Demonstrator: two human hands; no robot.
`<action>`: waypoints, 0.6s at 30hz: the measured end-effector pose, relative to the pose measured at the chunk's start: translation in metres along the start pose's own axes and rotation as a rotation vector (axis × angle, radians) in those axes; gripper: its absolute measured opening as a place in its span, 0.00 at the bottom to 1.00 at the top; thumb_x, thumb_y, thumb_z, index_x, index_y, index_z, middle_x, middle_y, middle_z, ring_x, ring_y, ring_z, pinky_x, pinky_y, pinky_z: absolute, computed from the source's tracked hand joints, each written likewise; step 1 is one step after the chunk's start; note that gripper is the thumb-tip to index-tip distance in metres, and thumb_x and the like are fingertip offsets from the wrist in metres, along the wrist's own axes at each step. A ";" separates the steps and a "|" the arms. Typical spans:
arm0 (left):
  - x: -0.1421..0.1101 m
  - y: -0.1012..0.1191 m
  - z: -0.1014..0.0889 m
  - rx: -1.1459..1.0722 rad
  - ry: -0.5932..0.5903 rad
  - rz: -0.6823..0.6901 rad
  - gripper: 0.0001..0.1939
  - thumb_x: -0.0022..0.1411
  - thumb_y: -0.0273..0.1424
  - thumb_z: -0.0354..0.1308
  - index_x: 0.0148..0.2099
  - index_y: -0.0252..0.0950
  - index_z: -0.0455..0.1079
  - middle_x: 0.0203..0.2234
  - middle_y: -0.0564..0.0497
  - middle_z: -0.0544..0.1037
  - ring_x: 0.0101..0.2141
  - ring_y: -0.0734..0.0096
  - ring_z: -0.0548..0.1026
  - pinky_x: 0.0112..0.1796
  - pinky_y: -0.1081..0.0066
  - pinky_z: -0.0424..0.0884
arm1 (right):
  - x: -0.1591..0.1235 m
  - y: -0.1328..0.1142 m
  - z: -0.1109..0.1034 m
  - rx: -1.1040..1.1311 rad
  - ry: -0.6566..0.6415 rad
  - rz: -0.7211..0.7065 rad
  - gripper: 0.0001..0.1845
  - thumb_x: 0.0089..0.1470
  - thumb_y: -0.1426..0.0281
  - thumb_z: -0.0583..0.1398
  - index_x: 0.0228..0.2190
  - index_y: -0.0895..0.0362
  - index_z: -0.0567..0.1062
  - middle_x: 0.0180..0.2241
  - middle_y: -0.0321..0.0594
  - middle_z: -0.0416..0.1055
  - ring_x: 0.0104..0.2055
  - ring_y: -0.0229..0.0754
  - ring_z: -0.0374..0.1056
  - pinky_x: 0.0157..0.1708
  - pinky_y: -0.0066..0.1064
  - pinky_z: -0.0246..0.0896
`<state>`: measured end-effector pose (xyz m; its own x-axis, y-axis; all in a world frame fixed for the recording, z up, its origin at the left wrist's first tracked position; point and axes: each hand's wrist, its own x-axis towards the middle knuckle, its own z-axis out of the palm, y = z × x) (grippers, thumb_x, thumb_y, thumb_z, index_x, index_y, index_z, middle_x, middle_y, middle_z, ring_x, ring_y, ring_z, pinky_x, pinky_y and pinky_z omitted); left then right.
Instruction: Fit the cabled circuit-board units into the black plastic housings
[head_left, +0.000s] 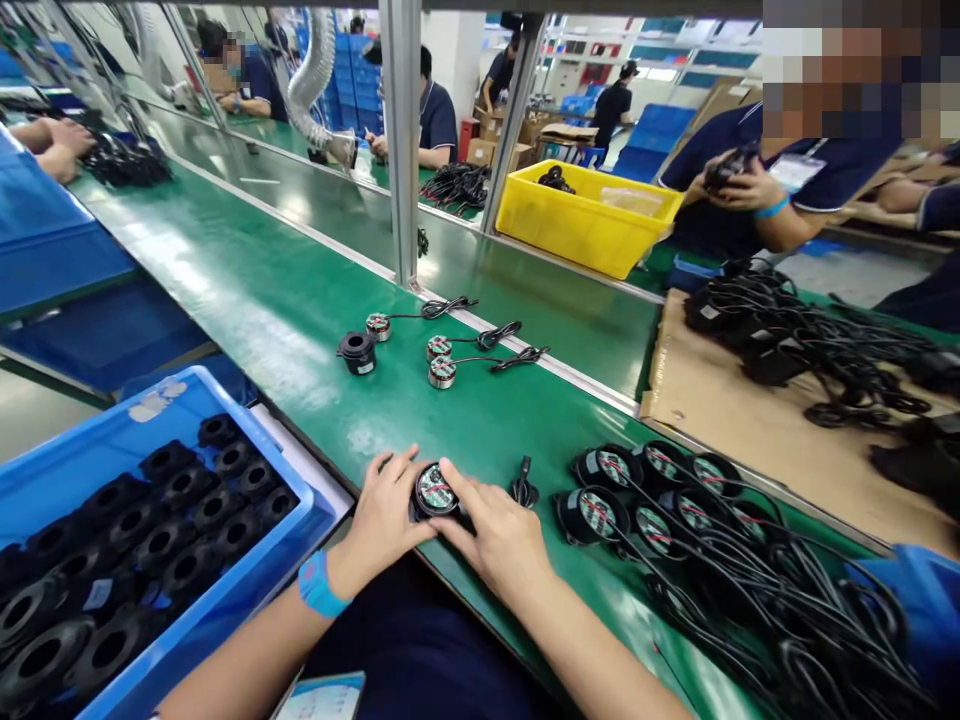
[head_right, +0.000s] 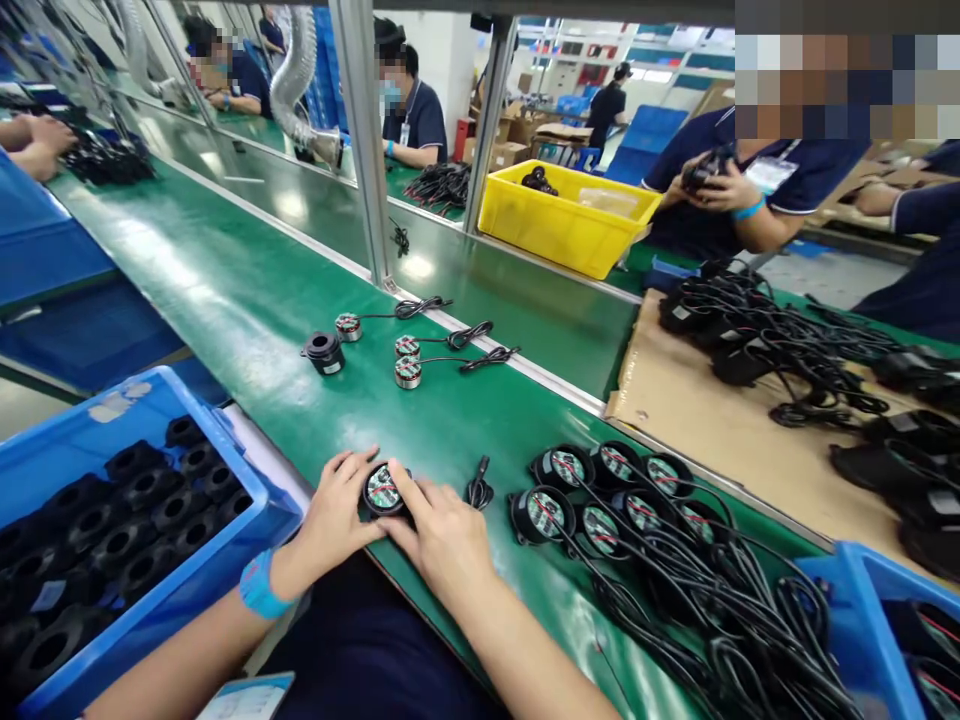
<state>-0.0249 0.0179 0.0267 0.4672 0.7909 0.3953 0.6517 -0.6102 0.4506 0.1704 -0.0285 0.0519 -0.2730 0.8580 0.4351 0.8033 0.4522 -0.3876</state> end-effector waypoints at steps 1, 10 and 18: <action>0.000 -0.005 0.004 0.004 -0.019 -0.021 0.31 0.60 0.50 0.64 0.57 0.35 0.69 0.53 0.38 0.77 0.56 0.48 0.73 0.60 0.47 0.60 | 0.002 0.003 -0.002 0.021 -0.034 0.004 0.33 0.63 0.52 0.60 0.64 0.51 0.65 0.50 0.44 0.78 0.45 0.44 0.77 0.43 0.33 0.75; 0.003 -0.016 -0.021 0.030 0.189 -0.169 0.34 0.55 0.55 0.68 0.55 0.36 0.71 0.48 0.40 0.79 0.61 0.43 0.70 0.64 0.39 0.50 | -0.002 0.034 -0.043 0.234 -0.259 0.023 0.23 0.71 0.54 0.46 0.42 0.49 0.77 0.27 0.32 0.75 0.28 0.39 0.73 0.38 0.33 0.70; 0.010 -0.001 -0.013 -0.053 0.109 -0.078 0.37 0.52 0.57 0.68 0.54 0.36 0.73 0.44 0.40 0.81 0.62 0.38 0.70 0.65 0.33 0.43 | -0.034 0.021 -0.049 0.478 -0.121 0.259 0.37 0.69 0.49 0.32 0.43 0.52 0.73 0.19 0.33 0.63 0.18 0.39 0.62 0.17 0.27 0.58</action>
<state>-0.0288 0.0263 0.0407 0.3470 0.8277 0.4410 0.6496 -0.5513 0.5236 0.2229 -0.0602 0.0688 -0.1797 0.9650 0.1908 0.5308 0.2584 -0.8071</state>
